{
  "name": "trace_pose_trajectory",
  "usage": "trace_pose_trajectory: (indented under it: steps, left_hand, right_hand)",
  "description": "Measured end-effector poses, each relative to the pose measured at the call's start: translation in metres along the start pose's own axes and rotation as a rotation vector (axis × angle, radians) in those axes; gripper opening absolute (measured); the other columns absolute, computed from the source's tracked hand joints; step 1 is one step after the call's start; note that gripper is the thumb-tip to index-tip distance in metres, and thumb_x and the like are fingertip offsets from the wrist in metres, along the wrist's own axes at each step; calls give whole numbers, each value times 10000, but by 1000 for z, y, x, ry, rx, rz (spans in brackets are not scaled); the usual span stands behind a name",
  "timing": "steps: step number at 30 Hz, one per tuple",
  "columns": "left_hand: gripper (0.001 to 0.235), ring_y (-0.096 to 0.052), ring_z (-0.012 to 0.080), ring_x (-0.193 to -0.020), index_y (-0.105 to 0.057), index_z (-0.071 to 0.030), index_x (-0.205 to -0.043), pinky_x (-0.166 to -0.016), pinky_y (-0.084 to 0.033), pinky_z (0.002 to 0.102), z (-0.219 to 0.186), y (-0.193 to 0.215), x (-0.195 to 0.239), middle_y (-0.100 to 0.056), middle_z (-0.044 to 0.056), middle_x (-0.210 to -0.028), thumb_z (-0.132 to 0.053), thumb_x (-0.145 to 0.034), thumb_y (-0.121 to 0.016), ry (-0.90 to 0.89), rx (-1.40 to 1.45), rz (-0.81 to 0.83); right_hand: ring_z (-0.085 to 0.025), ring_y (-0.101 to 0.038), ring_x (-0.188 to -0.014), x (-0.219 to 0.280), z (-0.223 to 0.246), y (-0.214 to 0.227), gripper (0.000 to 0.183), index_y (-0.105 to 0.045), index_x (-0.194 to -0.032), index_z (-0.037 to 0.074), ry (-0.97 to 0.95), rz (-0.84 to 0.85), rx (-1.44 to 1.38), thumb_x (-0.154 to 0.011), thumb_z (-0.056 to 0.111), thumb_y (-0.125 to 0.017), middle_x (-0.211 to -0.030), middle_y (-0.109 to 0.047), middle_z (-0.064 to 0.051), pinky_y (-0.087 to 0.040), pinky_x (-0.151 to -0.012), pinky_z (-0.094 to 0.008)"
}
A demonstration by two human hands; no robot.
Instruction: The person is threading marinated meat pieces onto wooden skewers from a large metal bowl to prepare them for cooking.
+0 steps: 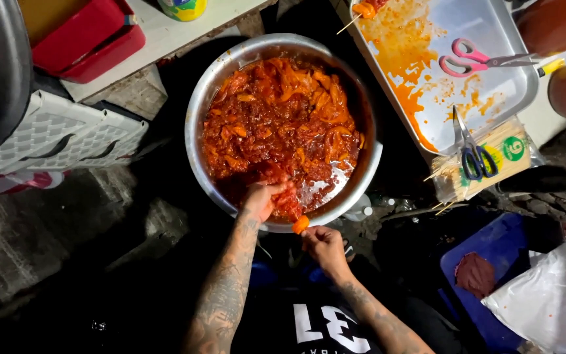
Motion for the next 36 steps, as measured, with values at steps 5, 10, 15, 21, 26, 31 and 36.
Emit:
trace_pose_trajectory:
  steps: [5,10,15,21,26,31,36]
  left_hand:
    - [443,-686,313,-866,-709,-3,-1100,-744,-579,483,52,46,-79,-659,169,-933,-41,-715,-926,-40,-140,-78]
    - [447,-713,379,-888,-723,55,-1099,-769,-600,518,22,28,-39,-701,219,-977,6,-703,-924,76,-74,-25]
    - [466,-691,303,-804,-689,43,-1061,-708,-596,535,31,33,-46,-708,162,-914,-27,-675,-941,71,-258,-28]
    - [296,-767,288,-850,-767,37,-1052,-561,-573,368,46,36,-50,-797,155,-1030,93,-762,-775,103,-162,153]
    - [270,-744,293,-879,-734,28,-1043,-738,-615,425,39,27,-37,-779,152,-991,104,-785,-762,103,-154,155]
    - [173,-755,286,-844,-718,66,-981,-656,-596,371,31,22,-26,-779,185,-984,159,-841,-675,45,-84,166]
    - [339,-715,331,-947,-693,39,-1076,-783,-606,442,40,21,-24,-749,166,-1031,198,-778,-688,173,-191,139]
  right_hand:
    - [-109,-491,-315,-29,-40,-4,137,-772,-798,-6,30,18,57,-898,86,-770,-508,-661,-150,-344,-294,-191]
    - [-132,-489,-326,-38,-50,-14,149,-774,-831,-28,-14,39,-28,-914,95,-770,-537,-674,-182,-362,-313,-213]
    - [-119,-500,-331,-45,-64,-19,154,-766,-817,-21,-10,25,-47,-910,101,-777,-518,-663,-155,-375,-317,-197]
    - [-98,-406,-397,-44,-61,-20,220,-725,-776,32,24,90,-84,-963,146,-718,-580,-677,-115,-304,-377,-241]
    - [-102,-428,-415,-46,-48,-22,184,-751,-805,41,21,76,-55,-955,146,-733,-576,-656,-83,-316,-391,-243]
    - [-98,-419,-394,-42,-37,-24,164,-775,-856,20,39,85,-33,-966,127,-718,-595,-686,-100,-303,-376,-232]
    - [-100,-476,-455,-38,-33,-25,127,-752,-899,32,-17,70,-119,-958,141,-728,-619,-675,-101,-350,-416,-217]
Point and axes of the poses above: each hand's wrist, its own x-axis away from the middle knuckle, its own y-axis out of the back of the hand, z = x × y, the point moved 4 cm from there along -x, towards the middle knuckle
